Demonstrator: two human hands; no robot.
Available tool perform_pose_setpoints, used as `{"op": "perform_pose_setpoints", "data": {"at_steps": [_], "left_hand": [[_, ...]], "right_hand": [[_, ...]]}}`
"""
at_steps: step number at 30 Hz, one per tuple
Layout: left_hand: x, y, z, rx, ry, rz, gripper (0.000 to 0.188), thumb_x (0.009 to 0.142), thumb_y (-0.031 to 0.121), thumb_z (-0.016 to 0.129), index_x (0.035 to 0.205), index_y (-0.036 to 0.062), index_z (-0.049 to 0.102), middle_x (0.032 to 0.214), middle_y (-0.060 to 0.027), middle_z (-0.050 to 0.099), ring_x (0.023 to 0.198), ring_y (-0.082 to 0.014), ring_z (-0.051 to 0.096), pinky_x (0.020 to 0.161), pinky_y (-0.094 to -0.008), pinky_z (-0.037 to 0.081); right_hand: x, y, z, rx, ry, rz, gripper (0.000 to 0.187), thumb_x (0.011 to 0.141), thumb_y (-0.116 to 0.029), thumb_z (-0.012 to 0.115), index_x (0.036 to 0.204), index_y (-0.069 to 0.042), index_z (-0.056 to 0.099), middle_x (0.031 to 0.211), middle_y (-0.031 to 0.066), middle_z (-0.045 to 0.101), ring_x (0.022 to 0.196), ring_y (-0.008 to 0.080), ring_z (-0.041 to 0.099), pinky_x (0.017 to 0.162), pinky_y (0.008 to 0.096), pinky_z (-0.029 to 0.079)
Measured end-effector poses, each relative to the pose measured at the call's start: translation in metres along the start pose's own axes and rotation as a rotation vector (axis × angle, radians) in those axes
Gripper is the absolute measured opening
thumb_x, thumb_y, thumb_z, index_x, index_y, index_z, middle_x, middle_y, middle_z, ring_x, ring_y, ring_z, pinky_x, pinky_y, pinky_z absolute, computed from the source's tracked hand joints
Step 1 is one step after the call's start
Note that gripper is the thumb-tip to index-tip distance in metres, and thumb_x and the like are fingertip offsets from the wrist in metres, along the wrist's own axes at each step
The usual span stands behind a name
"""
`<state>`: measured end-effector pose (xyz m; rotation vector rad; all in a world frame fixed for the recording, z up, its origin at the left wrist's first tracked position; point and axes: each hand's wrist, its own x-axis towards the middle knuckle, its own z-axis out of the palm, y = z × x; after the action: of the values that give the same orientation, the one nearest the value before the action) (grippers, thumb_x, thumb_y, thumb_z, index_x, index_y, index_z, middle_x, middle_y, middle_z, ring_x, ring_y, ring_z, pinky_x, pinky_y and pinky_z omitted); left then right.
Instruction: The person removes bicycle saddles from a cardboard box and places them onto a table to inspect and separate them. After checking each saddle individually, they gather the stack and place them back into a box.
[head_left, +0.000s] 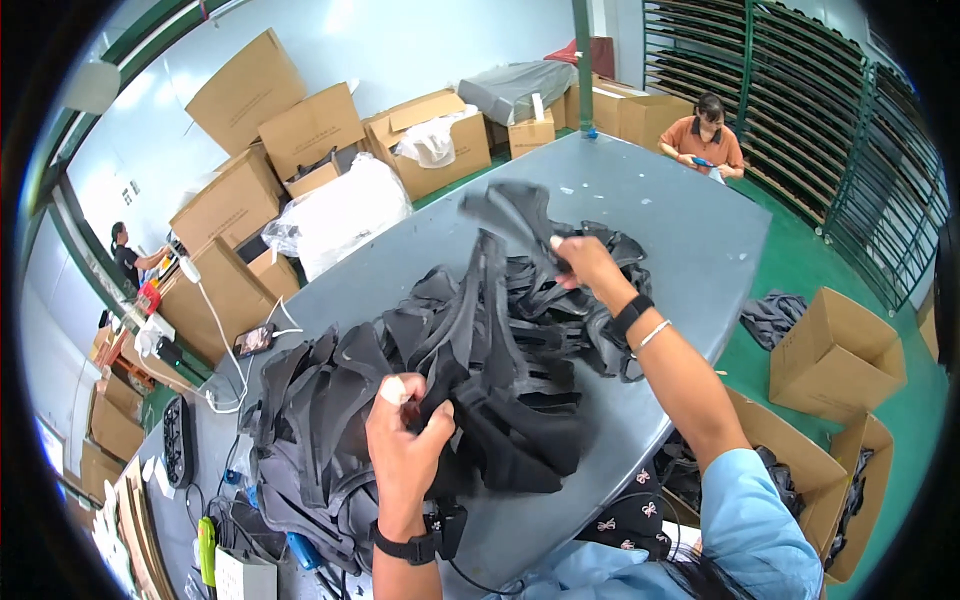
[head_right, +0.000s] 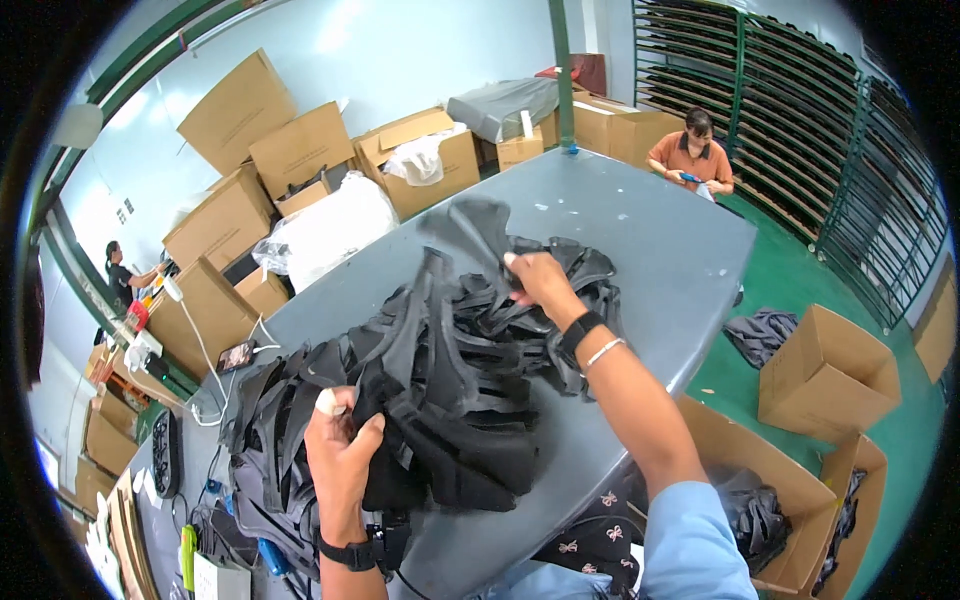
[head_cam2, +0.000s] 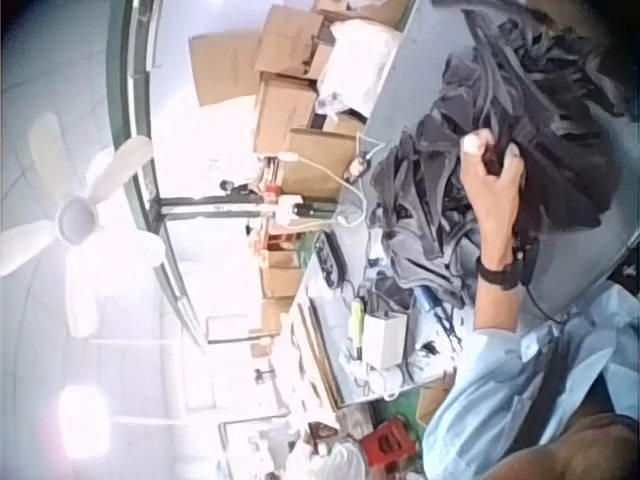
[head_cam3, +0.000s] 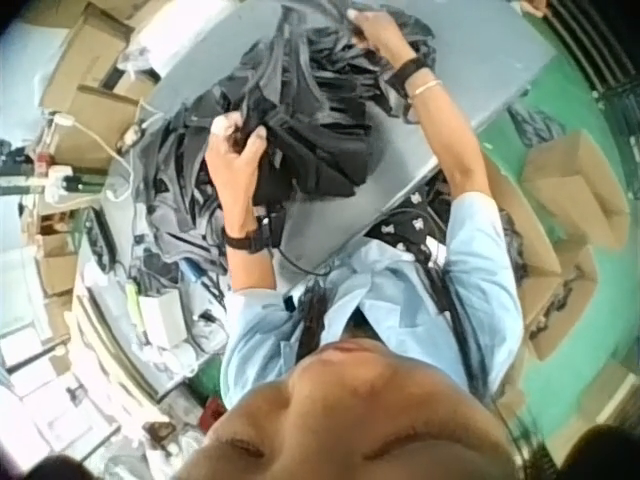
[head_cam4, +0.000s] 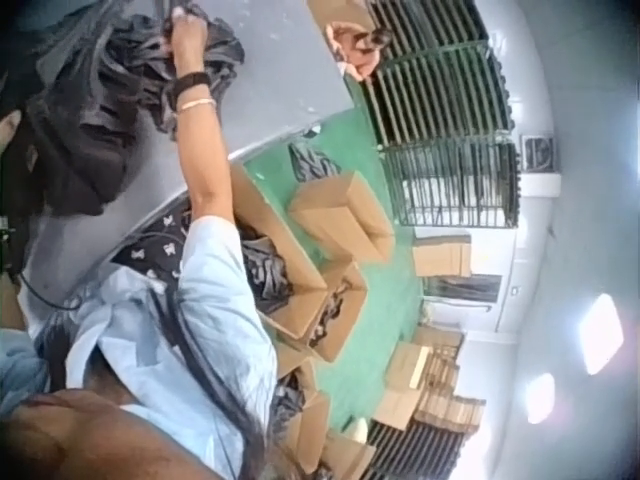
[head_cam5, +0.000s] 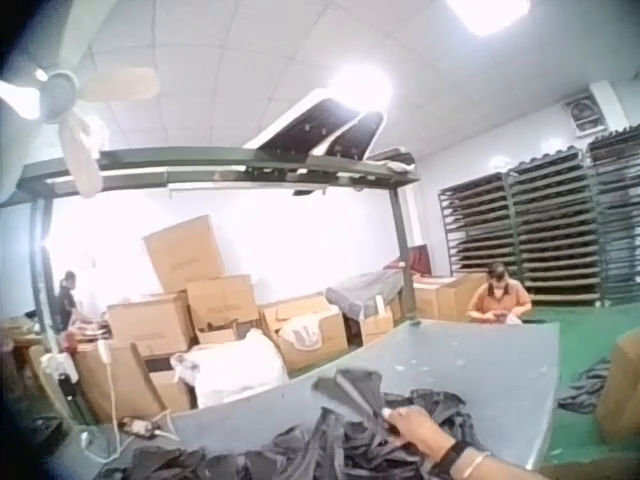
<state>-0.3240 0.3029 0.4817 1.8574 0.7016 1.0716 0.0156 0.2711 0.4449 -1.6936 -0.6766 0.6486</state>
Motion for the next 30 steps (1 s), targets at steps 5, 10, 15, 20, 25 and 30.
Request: {"op": "perform_pose_setpoints", "data": {"at_steps": [5, 10, 15, 20, 25, 30], "left_hand": [[-0.02, 0.005, -0.009, -0.2, 0.046, -0.028, 0.023, 0.069, -0.003, 0.064, 0.088, 0.0011, 0.051, 0.081, -0.0036, 0.056, 0.075, -0.0102, 0.054, 0.07, -0.0237, 0.045], [-0.026, 0.012, -0.013, -0.25, 0.072, -0.117, 0.019, 0.074, -0.002, 0.064, 0.09, 0.0002, 0.054, 0.077, 0.0007, 0.05, 0.077, -0.0094, 0.054, 0.069, -0.0212, 0.043], [-0.047, 0.014, -0.041, -0.524, 0.162, 0.003, 0.02, 0.071, 0.004, 0.07, 0.085, -0.0015, 0.058, 0.081, -0.0015, 0.055, 0.075, -0.0093, 0.05, 0.068, -0.0209, 0.038], [-0.035, 0.023, -0.041, -0.631, 0.402, -0.056, 0.025, 0.079, 0.004, 0.065, 0.102, -0.0016, 0.058, 0.095, -0.0025, 0.058, 0.085, -0.0115, 0.052, 0.081, -0.0239, 0.04], [-0.028, 0.0, -0.039, -0.655, 0.23, -0.056, 0.026, 0.081, 0.006, 0.066, 0.105, 0.0015, 0.058, 0.099, -0.0018, 0.058, 0.091, -0.0109, 0.053, 0.085, -0.0246, 0.04], [-0.017, -0.003, -0.033, -0.718, 0.213, -0.004, 0.024, 0.08, 0.007, 0.068, 0.101, 0.0032, 0.058, 0.096, -0.0009, 0.058, 0.088, -0.0106, 0.053, 0.084, -0.0251, 0.04]], "right_hand": [[-0.045, -0.039, 0.031, -0.026, -0.117, -0.458, 0.056, 0.084, -0.047, 0.061, 0.111, 0.003, 0.057, 0.108, 0.0133, 0.06, 0.104, 0.0234, 0.054, 0.091, 0.0348, 0.04], [-0.07, -0.074, 0.069, 0.386, -0.604, -0.255, 0.029, 0.088, -0.036, 0.059, 0.09, -0.007, 0.057, 0.081, 0.0037, 0.064, 0.078, 0.0132, 0.061, 0.069, 0.0274, 0.048], [-0.016, -0.058, 0.04, 0.756, -0.038, -0.109, 0.02, 0.088, -0.025, 0.06, 0.084, -0.005, 0.058, 0.072, 0.0066, 0.063, 0.064, 0.0169, 0.06, 0.059, 0.0318, 0.05], [-0.005, -0.016, 0.035, 0.325, 0.069, -0.071, 0.045, 0.085, -0.043, 0.059, 0.096, 0.0, 0.057, 0.089, 0.0154, 0.063, 0.076, 0.0238, 0.06, 0.063, 0.0356, 0.05], [-0.072, -0.03, 0.065, -0.482, 0.255, -0.778, 0.072, 0.074, -0.047, 0.069, 0.119, 0.004, 0.048, 0.115, 0.0191, 0.055, 0.103, 0.0304, 0.054, 0.09, 0.0363, 0.042], [-0.148, -0.066, 0.097, -0.326, -0.752, -0.815, 0.04, 0.08, -0.031, 0.068, 0.108, -0.004, 0.058, 0.1, 0.0119, 0.062, 0.09, 0.0259, 0.06, 0.081, 0.0336, 0.046]]}}
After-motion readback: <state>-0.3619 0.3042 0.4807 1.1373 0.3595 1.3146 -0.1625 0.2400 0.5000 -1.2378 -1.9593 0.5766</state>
